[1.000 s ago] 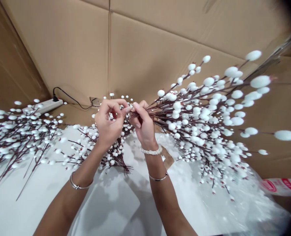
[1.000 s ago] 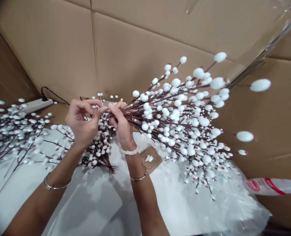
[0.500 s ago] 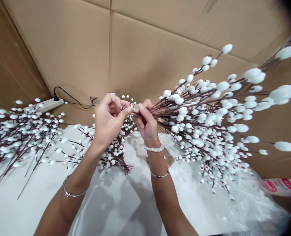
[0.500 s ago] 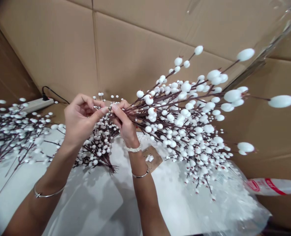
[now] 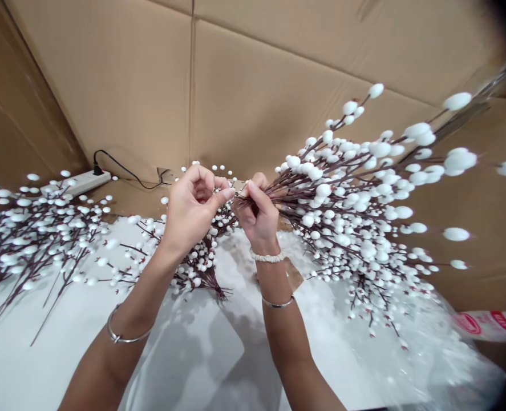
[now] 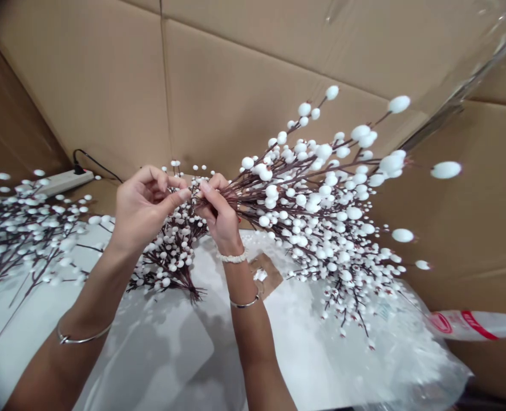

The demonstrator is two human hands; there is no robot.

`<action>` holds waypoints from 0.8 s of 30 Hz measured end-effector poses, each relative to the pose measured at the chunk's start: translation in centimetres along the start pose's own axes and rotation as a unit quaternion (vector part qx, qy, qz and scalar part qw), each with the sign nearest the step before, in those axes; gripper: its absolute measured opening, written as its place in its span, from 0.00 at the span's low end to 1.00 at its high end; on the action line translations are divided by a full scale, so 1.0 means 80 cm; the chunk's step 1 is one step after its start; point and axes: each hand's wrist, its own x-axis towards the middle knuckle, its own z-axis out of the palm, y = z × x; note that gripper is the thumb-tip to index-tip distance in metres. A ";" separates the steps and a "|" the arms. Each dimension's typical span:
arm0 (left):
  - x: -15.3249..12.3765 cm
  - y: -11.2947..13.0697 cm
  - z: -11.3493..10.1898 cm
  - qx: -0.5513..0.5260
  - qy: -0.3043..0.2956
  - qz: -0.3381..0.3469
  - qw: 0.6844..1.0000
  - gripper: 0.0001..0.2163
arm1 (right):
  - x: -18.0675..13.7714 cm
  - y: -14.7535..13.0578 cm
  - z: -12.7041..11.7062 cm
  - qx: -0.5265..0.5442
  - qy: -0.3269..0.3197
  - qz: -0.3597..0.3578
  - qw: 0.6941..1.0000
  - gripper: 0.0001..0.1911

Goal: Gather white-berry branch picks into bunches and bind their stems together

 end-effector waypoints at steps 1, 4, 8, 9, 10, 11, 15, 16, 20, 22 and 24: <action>0.000 -0.001 0.000 0.000 0.000 -0.003 1.000 0.22 | 0.000 0.000 0.000 -0.002 0.004 -0.001 1.000 0.18; 0.001 -0.004 0.000 -0.010 -0.004 -0.016 1.000 0.22 | 0.000 0.000 0.003 0.007 0.006 -0.002 1.000 0.19; 0.003 -0.007 -0.003 -0.049 -0.020 -0.048 0.997 0.23 | 0.000 -0.003 0.007 0.024 -0.006 0.021 0.999 0.22; 0.004 -0.008 -0.004 -0.058 -0.024 -0.060 0.996 0.23 | 0.000 -0.004 0.008 0.025 -0.008 0.030 0.999 0.22; 0.004 -0.008 -0.005 -0.067 -0.029 -0.070 0.995 0.24 | 0.000 -0.004 0.008 0.025 -0.010 0.037 0.999 0.22; 0.005 -0.009 -0.005 -0.077 -0.033 -0.078 0.993 0.24 | 0.000 -0.004 0.007 0.026 -0.013 0.041 0.999 0.22; 0.009 -0.013 -0.009 -0.125 -0.058 -0.117 0.983 0.26 | -0.001 -0.001 0.008 0.051 -0.052 0.047 0.996 0.19; 0.011 -0.014 -0.010 -0.135 -0.066 -0.127 0.980 0.26 | -0.002 0.000 0.008 0.061 -0.064 0.051 0.995 0.19; 0.013 -0.021 -0.013 -0.154 -0.082 -0.138 0.975 0.26 | -0.003 -0.001 0.013 0.077 -0.077 0.069 0.992 0.20; 0.013 -0.022 -0.014 -0.147 -0.090 -0.126 0.977 0.25 | -0.004 -0.003 0.014 0.082 -0.073 0.081 0.991 0.18; 0.012 -0.020 -0.013 -0.134 -0.093 -0.104 0.981 0.25 | -0.004 -0.006 0.013 0.088 -0.080 0.096 0.988 0.16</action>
